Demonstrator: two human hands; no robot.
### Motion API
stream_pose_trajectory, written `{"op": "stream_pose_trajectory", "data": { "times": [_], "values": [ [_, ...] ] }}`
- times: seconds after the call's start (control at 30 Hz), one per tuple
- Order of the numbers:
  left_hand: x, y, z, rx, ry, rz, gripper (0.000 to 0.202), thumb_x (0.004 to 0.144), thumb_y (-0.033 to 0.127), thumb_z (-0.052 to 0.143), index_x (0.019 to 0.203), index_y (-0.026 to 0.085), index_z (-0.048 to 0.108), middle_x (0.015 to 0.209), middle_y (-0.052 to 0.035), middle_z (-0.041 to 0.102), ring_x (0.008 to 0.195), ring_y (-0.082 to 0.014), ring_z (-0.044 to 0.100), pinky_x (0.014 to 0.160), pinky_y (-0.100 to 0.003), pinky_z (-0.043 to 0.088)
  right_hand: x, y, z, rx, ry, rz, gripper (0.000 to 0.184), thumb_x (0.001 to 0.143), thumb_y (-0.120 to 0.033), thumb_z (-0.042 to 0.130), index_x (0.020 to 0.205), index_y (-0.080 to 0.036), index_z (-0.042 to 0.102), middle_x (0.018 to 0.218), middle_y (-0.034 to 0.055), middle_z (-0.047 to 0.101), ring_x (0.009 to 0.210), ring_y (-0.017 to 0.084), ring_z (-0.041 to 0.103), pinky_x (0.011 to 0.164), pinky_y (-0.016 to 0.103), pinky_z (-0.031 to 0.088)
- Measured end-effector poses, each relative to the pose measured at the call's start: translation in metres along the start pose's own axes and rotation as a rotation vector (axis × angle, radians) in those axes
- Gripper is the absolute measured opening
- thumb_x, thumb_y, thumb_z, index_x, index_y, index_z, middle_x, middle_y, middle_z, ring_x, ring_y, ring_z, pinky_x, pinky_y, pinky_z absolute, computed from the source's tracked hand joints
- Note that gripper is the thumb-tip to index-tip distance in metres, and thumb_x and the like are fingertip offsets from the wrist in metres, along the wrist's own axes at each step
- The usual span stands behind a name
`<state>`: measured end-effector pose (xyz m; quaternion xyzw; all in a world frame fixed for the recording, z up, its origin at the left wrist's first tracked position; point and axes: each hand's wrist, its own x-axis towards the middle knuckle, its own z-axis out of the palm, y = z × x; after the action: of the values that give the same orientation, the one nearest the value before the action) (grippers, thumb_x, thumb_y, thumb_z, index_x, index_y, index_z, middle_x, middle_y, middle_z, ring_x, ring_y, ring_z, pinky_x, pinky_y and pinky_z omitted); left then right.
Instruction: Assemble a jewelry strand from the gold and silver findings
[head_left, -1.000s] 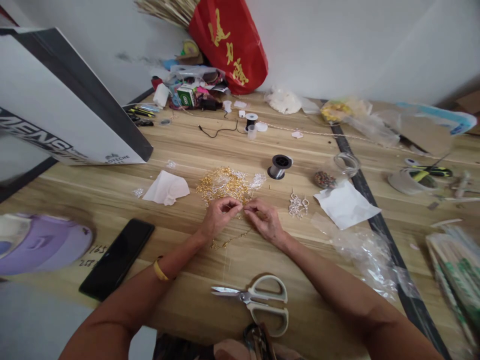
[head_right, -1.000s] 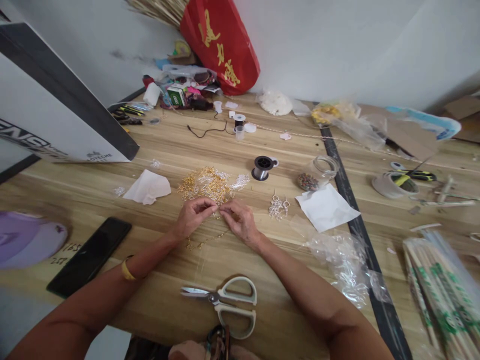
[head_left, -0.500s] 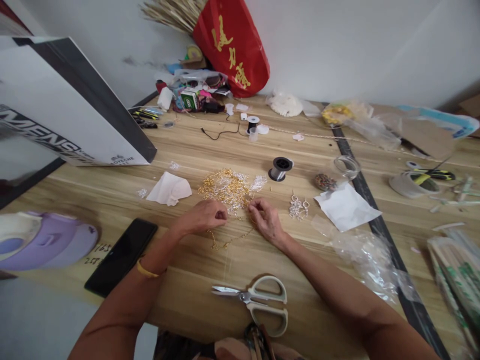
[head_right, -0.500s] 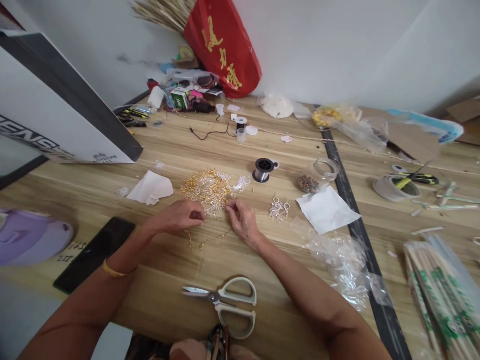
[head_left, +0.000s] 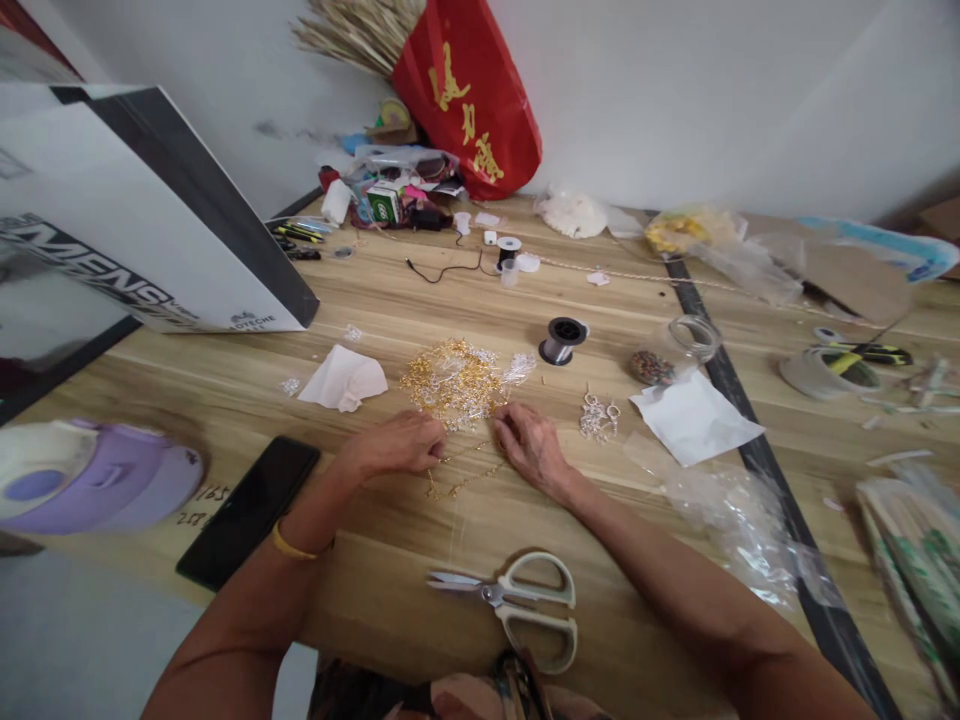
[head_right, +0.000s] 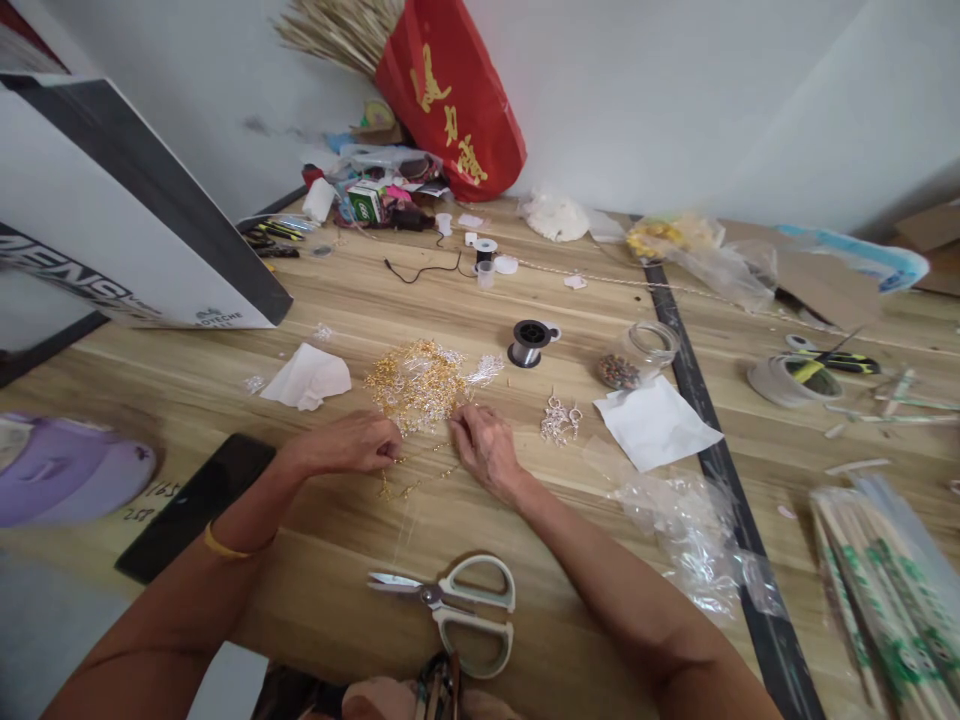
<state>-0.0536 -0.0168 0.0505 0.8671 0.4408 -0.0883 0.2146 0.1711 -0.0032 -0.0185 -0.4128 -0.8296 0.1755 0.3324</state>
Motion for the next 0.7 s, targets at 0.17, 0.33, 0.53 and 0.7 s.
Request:
{"op": "stream_pose_trajectory", "data": {
  "times": [0.17,0.33,0.53,0.7],
  "values": [
    [-0.0022,-0.0005,-0.0023,0.014,-0.052,-0.015,0.012,0.069,0.013,0.055,0.065,0.016,0.066,0.065,-0.0047,0.065,0.064,-0.0173,0.056,0.059,-0.025,0.035,0.0006,-0.0010,-0.0002,-0.016,-0.001,-0.006,0.009,0.089,-0.019,0.047,0.082,-0.019,0.053,0.071,0.0041,0.060,0.066,0.018,0.052,0.069,0.030,0.040],
    [-0.0013,-0.0013,-0.0021,-0.033,-0.079,0.006,0.010,0.068,0.016,0.059,0.061,0.016,0.065,0.064,-0.0035,0.066,0.064,-0.0160,0.057,0.058,-0.024,0.034,0.0000,0.0004,0.0007,0.004,0.002,-0.007,0.010,0.090,-0.020,0.046,0.083,-0.019,0.053,0.071,0.0041,0.060,0.066,0.018,0.052,0.068,0.030,0.040],
    [0.0017,-0.0007,0.0014,-0.072,-0.003,0.041,0.014,0.069,0.011,0.054,0.061,0.017,0.063,0.058,-0.0003,0.061,0.057,-0.0134,0.053,0.056,-0.023,0.034,-0.0015,-0.0002,-0.0015,0.141,0.008,-0.132,0.011,0.092,-0.021,0.044,0.085,-0.020,0.053,0.074,0.0048,0.060,0.068,0.018,0.053,0.067,0.030,0.042],
    [0.0029,-0.0021,0.0018,-0.100,0.035,0.017,0.010,0.069,0.014,0.056,0.063,0.017,0.063,0.060,0.0003,0.061,0.059,-0.0136,0.055,0.057,-0.022,0.036,0.0002,-0.0036,-0.0036,0.154,-0.153,-0.302,0.011,0.092,-0.022,0.045,0.087,-0.020,0.054,0.078,0.0064,0.062,0.073,0.018,0.054,0.070,0.031,0.043]
  ]
}}
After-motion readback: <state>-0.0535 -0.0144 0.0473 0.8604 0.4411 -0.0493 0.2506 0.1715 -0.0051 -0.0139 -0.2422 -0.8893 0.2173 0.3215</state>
